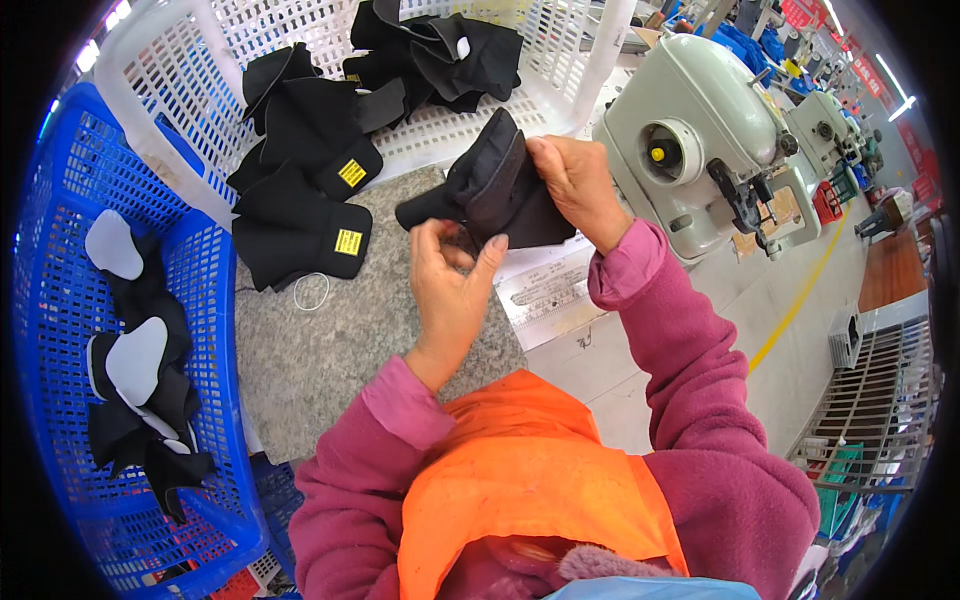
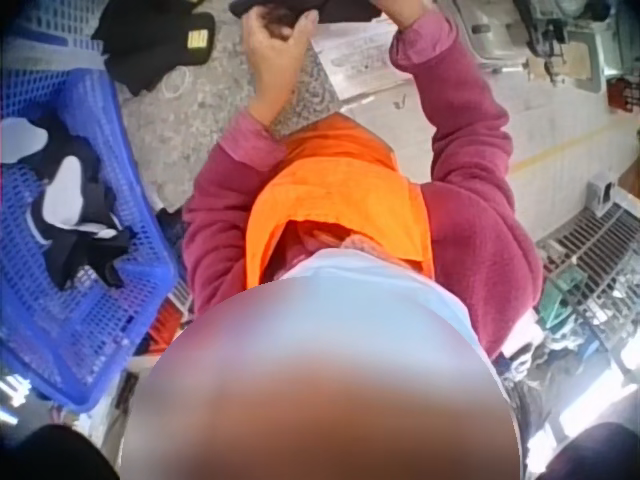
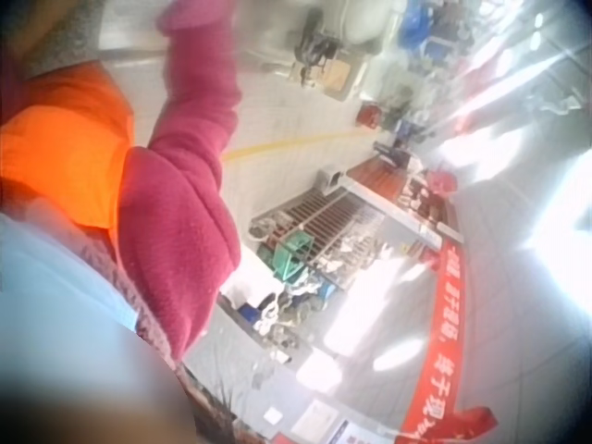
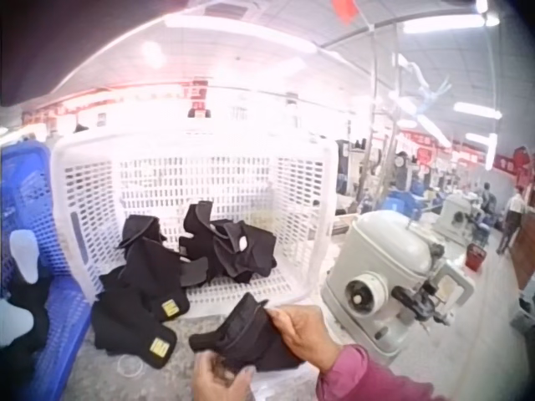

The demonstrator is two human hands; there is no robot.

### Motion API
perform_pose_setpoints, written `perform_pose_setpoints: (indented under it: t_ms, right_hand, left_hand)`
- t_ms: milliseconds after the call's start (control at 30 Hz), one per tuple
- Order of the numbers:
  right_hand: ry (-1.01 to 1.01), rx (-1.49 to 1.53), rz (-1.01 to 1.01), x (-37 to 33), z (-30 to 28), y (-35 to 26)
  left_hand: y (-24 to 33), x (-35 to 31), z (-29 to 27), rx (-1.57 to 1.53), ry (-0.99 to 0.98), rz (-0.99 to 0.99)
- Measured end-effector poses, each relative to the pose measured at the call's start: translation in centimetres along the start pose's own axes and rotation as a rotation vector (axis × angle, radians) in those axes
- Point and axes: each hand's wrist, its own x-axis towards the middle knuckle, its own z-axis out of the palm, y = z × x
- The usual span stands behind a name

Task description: The person picks black fabric footwear parts from a white basket, inserts white insoles, and folds the parts to align edges. The person places the assembled parts into a blue basket and repeats the process with additional parts.

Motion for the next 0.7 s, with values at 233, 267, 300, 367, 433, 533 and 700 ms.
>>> perform_pose_setpoints:
  t_ms: [233, 267, 300, 367, 433, 533, 700]
  right_hand:
    - [-0.016, 0.037, -0.155, -6.9, -0.5, -2.6]
    - [-0.001, 0.031, -0.136, -7.1, -0.6, -2.5]
    - [0.049, 0.072, -0.033, -7.1, -0.7, -2.2]
    - [0.203, 0.183, 0.107, -6.1, -1.4, -1.3]
    - [0.157, 0.370, 0.239, -4.9, -1.7, -0.5]
    - [-0.256, 0.262, 0.411, -4.2, -1.9, -0.2]
    - [-0.216, 0.571, 0.361, -4.1, -0.6, -1.2]
  left_hand:
    - [0.7, 3.3, -1.3, -0.661, -0.171, -0.155]
    - [0.8, 3.6, -1.6, -0.668, -0.180, -0.157]
    - [0.8, 3.9, -1.8, -0.672, -0.195, -0.167]
    - [0.7, 4.5, -2.2, -0.678, -0.233, -0.194]
    - [0.4, 4.8, -2.2, -0.726, -0.246, -0.213]
    - [-0.1, 5.2, -2.3, -0.837, -0.271, -0.196]
    - [-0.3, 5.5, -2.5, -0.765, -0.271, -0.124]
